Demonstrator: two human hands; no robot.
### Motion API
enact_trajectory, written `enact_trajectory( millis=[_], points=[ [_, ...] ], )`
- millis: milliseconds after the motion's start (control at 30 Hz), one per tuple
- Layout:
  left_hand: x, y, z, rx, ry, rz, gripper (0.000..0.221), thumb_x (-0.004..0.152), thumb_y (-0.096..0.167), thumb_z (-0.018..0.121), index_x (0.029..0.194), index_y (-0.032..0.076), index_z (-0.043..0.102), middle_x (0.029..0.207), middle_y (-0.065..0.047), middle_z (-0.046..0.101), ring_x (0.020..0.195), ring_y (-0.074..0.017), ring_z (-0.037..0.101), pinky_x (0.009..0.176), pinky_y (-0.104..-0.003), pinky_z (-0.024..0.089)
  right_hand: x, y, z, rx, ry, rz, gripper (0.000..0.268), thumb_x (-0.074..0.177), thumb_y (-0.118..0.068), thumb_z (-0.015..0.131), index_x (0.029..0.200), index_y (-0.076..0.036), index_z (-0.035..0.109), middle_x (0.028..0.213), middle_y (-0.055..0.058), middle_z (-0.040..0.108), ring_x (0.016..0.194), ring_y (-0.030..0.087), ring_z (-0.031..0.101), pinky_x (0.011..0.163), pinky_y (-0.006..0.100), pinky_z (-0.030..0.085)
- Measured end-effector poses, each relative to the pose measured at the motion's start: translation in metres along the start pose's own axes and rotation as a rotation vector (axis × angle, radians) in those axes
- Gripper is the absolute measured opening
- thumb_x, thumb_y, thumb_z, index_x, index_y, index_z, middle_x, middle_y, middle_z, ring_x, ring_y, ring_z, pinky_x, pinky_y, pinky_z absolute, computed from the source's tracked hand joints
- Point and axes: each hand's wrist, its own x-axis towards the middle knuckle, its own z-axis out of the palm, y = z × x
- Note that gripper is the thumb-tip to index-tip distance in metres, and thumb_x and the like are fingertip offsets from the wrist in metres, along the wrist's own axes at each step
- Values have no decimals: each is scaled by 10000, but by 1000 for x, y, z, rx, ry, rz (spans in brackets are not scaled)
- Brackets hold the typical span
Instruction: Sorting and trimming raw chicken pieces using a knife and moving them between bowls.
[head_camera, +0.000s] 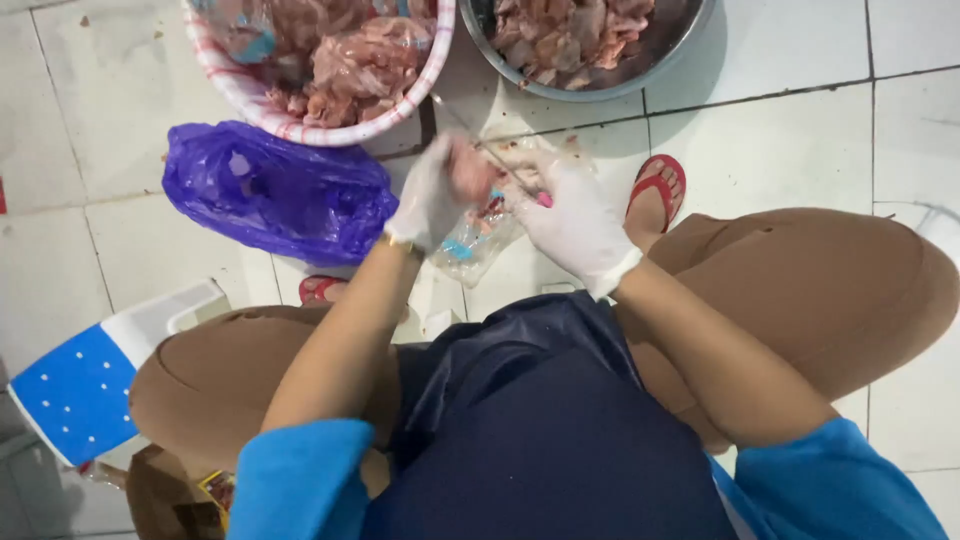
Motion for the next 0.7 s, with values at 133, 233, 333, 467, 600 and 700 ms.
enact_trajectory(
  millis=[133,233,333,467,600,700],
  points=[
    [28,37,91,8,-124,36,406,969,424,473,1056,68,646,991,-97,685,912,-249,688,745,-399,610,-11,10,-19,-4,19,-41,442,921,-258,648,1322,-116,528,1334,55,608,1136,172,663,1005,297,471],
    [65,30,98,-259,-404,-54,415,856,546,493,658,221,327,616,53,312,594,-183,501,599,-368,423,-15,-15,-28,148,97,-156,446,980,-54,547,1404,-7,415,1412,118,520,967,149,705,881,246,537],
    [110,5,27,163,-137,-70,493,893,483,540,1184,98,639,1252,-66,652,899,-249,662,827,-384,479,-21,-54,-34,11,123,255,629,787,-19,409,1393,-170,486,1000,-21,716,347,110,326,251,279,288],
    [197,-17,-140,2279,292,860,182,900,97,568,1043,92,681,967,-119,695,891,-264,646,816,-390,480,-13,-35,-32,-56,73,256,491,836,-28,452,1287,-173,581,927,-33,753,368,95,296,350,241,310],
    [132,77,-123,1151,833,1043,148,661,84,680,577,122,565,569,-41,636,580,-260,620,687,-428,481,-2,-43,-26,-182,28,367,397,897,-130,529,1281,-172,622,876,-52,786,452,79,340,495,223,373],
    [154,107,-145,1733,738,358,1126,667,623,762,1573,309,170,1586,-176,274,1222,-473,507,952,-588,433,8,-23,-19,-205,19,267,307,934,-174,563,1229,-132,639,886,-23,788,1034,56,687,986,225,437]
  ],
)
